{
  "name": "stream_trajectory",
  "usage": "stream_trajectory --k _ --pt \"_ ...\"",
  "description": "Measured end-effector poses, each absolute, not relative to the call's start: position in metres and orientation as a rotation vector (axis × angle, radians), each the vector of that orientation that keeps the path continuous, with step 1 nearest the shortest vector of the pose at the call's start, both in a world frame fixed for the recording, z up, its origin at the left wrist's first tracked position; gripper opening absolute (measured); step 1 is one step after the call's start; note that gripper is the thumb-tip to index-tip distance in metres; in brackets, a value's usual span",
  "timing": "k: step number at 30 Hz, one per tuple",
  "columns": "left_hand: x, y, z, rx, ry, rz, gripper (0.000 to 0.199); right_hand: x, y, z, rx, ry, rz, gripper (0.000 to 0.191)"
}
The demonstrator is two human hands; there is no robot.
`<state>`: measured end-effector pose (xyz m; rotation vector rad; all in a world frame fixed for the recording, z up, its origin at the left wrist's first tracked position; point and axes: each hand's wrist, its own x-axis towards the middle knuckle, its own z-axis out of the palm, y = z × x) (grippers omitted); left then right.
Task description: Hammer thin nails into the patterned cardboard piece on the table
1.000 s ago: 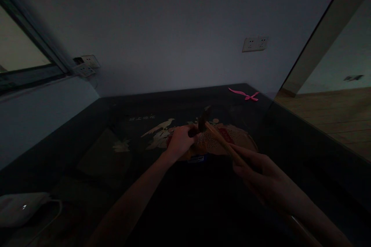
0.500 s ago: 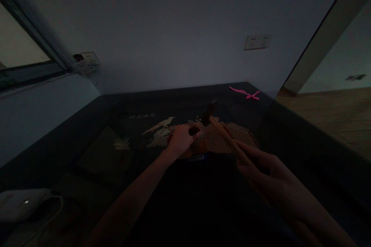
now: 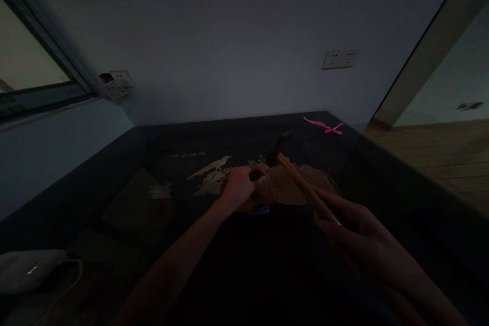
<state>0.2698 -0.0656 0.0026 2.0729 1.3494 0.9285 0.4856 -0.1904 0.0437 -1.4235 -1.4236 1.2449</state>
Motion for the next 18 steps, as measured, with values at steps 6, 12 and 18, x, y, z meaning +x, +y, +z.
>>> stream_trajectory --k 6,12,18 --pt "0.269 -0.065 0.002 2.091 1.365 0.904 0.016 0.480 -0.186 0.038 -1.412 -1.448 1.294 0.058" --pt "0.271 -0.066 0.002 2.055 1.346 0.924 0.014 0.484 -0.189 0.041 -1.436 -1.357 1.379 0.069" --pt "0.268 -0.066 0.002 2.123 1.388 0.880 0.016 0.485 -0.184 0.032 -1.419 -1.412 1.380 0.062"
